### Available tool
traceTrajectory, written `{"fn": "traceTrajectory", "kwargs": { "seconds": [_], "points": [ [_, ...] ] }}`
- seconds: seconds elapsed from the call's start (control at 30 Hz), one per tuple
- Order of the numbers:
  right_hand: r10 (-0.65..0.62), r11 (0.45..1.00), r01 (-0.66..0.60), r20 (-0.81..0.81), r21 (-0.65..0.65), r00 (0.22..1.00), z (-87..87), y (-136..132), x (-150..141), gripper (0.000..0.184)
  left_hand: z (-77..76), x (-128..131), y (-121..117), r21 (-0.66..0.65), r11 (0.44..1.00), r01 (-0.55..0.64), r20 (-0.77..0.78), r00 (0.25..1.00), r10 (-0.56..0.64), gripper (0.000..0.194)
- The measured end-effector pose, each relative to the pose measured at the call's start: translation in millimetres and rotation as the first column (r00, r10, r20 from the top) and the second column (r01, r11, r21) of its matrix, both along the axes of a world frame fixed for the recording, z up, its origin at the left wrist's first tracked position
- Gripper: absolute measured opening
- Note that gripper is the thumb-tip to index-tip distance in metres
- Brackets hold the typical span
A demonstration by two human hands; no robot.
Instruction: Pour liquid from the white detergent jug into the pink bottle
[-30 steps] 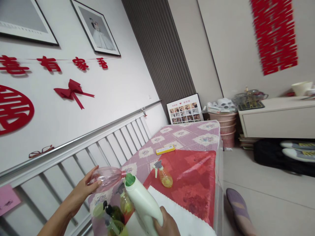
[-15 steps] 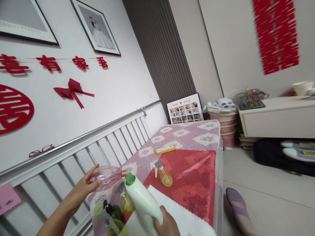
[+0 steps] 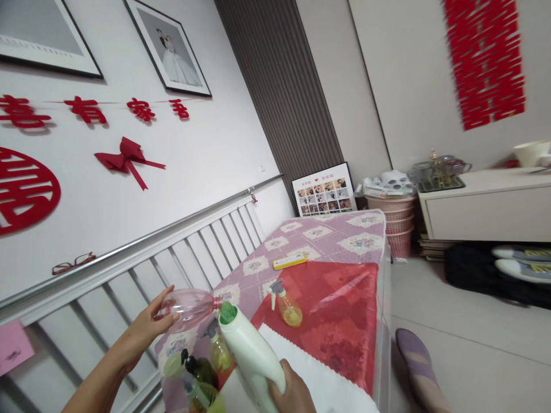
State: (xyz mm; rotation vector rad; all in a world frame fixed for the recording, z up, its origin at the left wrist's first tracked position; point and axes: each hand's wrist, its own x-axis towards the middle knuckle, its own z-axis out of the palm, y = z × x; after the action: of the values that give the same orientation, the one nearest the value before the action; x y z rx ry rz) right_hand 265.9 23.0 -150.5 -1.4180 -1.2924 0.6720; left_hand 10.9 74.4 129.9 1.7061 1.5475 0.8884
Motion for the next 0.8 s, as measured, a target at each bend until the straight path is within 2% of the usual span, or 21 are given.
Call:
{"fn": "traceTrajectory", "kwargs": {
  "seconds": [0.43, 0.8],
  "points": [
    [0.011, 1.000, -0.011, 0.017, -0.014, 1.000, -3.0, -0.2, -0.7, 0.017, -2.1, -3.9, 7.0, 0.021, 1.000, 0.023, -0.018, 1.000, -0.023, 0.100],
    [0.003, 1.000, -0.003, -0.003, 0.006, 1.000, -2.7, -0.9, 0.0, 0.015, 4.7, 0.3, 3.6, 0.006, 1.000, 0.021, -0.062, 0.998, -0.020, 0.097]
  ]
}}
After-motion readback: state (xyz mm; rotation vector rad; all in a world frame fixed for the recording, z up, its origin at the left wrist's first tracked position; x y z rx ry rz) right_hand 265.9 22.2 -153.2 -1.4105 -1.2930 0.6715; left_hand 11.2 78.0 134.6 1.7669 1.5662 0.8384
